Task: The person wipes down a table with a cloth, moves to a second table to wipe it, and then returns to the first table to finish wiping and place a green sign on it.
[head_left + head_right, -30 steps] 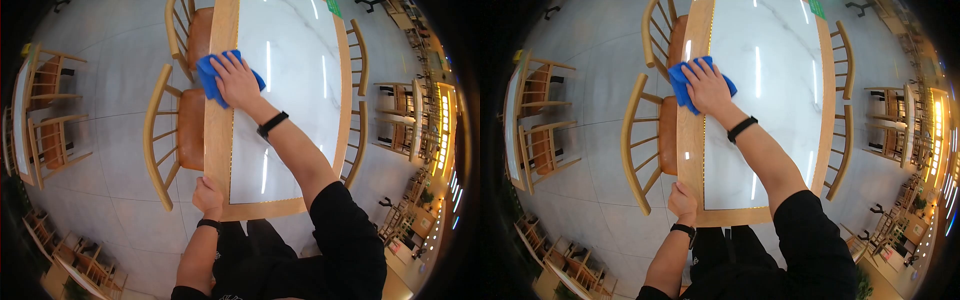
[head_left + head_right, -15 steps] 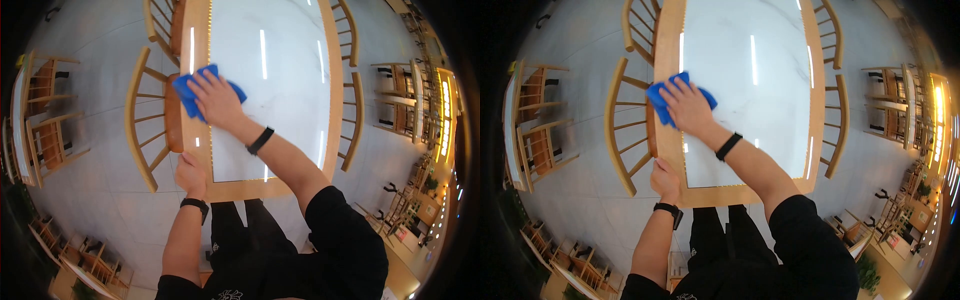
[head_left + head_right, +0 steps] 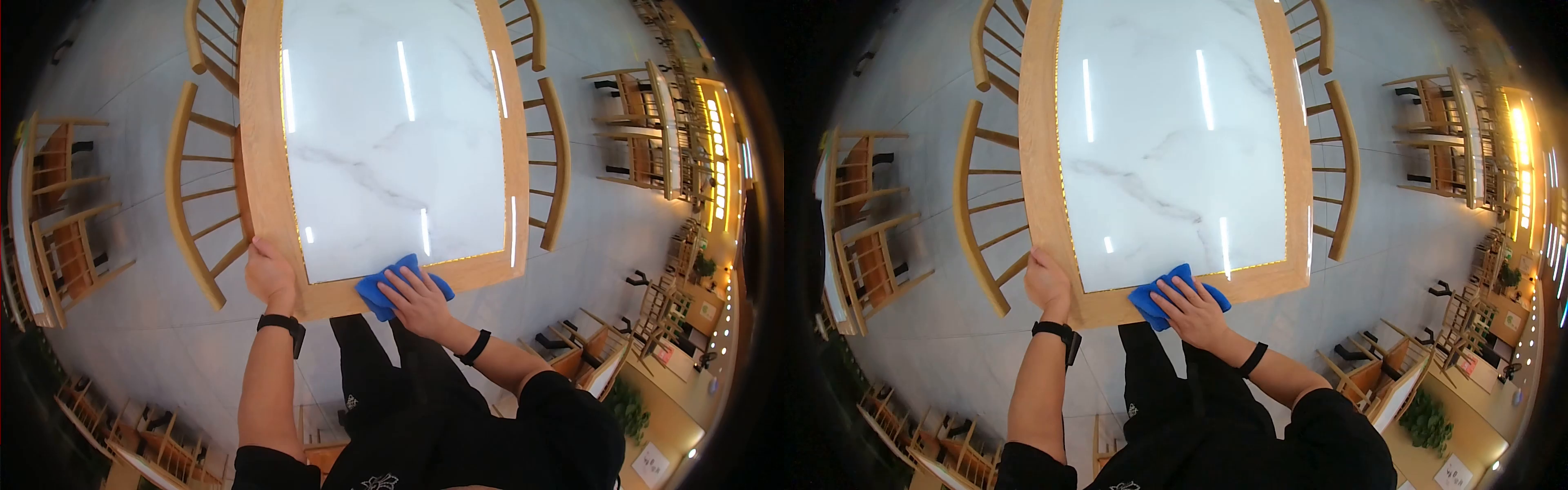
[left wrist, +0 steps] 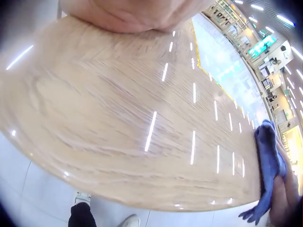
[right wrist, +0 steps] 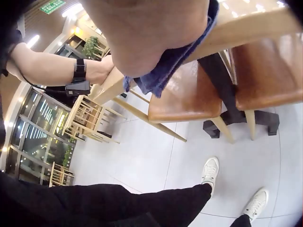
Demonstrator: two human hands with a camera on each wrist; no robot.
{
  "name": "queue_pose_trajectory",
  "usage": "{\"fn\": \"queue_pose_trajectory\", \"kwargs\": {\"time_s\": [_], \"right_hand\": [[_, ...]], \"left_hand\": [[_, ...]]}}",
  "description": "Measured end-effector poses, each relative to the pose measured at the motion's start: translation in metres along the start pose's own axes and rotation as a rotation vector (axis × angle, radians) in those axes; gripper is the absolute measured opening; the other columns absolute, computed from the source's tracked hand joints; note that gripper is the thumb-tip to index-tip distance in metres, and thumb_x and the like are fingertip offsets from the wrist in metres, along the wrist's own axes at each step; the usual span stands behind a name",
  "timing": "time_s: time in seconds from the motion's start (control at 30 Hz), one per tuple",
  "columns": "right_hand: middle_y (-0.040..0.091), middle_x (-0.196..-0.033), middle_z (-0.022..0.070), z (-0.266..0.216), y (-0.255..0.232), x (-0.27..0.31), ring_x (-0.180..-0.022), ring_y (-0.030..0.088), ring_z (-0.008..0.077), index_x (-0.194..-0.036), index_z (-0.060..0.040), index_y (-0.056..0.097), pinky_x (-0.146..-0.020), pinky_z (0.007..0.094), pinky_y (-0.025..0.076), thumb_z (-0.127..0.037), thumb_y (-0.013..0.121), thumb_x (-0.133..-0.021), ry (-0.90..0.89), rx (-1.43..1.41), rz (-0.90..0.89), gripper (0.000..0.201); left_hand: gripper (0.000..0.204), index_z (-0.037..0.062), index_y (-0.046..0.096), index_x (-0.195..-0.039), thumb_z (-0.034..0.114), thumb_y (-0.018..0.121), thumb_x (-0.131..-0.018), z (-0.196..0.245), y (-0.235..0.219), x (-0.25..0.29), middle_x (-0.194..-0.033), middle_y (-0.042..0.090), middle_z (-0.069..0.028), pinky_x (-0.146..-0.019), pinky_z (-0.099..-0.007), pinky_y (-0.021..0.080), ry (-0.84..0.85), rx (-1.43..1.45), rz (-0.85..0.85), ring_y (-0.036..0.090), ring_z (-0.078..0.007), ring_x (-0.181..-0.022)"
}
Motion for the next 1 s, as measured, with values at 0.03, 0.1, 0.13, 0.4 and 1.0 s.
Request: {"fn": "queue_pose_trajectory", "kwargs": {"time_s": [0.03, 0.1, 0.13, 0.4, 1.0], "right_hand": [[0.048, -0.164, 0.0068, 0.004, 0.000, 0.002, -0.153, 0.040, 0.0317, -0.156, -0.0185, 0.054, -0.126, 0.0552, 0.029, -0.029, 0.070, -0.095, 0.001, 0.009, -0.002, 0.064], [0.048, -0.164, 0.0070, 0.006, -0.001, -0.010, -0.152, 0.041, 0.0320, -0.156, -0.0181, 0.054, -0.126, 0.0552, 0.029, -0.028, 0.069, -0.095, 0.025, 0.010, 0.018, 0.063], [0.048, -0.164, 0.0070, 0.006, -0.004, -0.021, -0.152, 0.041, 0.0321, -0.156, -0.0179, 0.054, -0.126, 0.0553, 0.029, -0.028, 0.069, -0.095, 0.033, 0.008, 0.029, 0.063], [0.049, -0.163, 0.0093, 0.024, -0.031, -0.134, -0.150, 0.044, 0.0346, -0.155, -0.0160, 0.054, -0.123, 0.0563, 0.034, -0.024, 0.068, -0.095, 0.021, 0.046, 0.102, 0.062], [0.054, -0.158, 0.0127, 0.058, -0.060, -0.472, -0.147, 0.045, 0.0393, -0.152, -0.0180, 0.057, -0.123, 0.0596, 0.032, -0.042, 0.055, -0.102, 0.051, 0.181, 0.618, 0.056]], "left_hand": [[0.057, 0.0054, 0.074, -0.106, 0.045, 0.033, -0.112, 0.001, 0.001, 0.000, -0.088, 0.077, -0.0218, -0.070, -0.0561, 0.057, -0.006, 0.001, -0.005, 0.073, -0.0465, -0.082], [0.057, 0.0053, 0.074, -0.105, 0.045, 0.034, -0.112, 0.002, -0.001, 0.001, -0.088, 0.077, -0.0217, -0.070, -0.0561, 0.057, -0.020, -0.001, -0.019, 0.073, -0.0467, -0.082], [0.056, 0.0054, 0.074, -0.104, 0.045, 0.034, -0.111, 0.002, 0.000, 0.001, -0.087, 0.076, -0.0217, -0.070, -0.0563, 0.057, -0.017, -0.010, -0.032, 0.073, -0.0469, -0.082], [0.049, 0.0065, 0.070, -0.098, 0.042, 0.038, -0.110, 0.001, -0.002, -0.002, -0.083, 0.074, -0.0224, -0.068, -0.0586, 0.054, -0.063, -0.072, -0.087, 0.071, -0.0480, -0.078], [0.043, 0.0063, 0.062, -0.089, 0.039, 0.041, -0.109, 0.000, -0.004, -0.001, -0.079, 0.072, -0.0219, -0.066, -0.0599, 0.051, -0.069, 0.005, -0.135, 0.068, -0.0483, -0.074]]}}
Point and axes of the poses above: each hand's wrist, its own x-axis away from the middle knuckle, its own y-axis out of the palm, z = x × y, the point moved 1 cm from there along -x, towards the middle knuckle
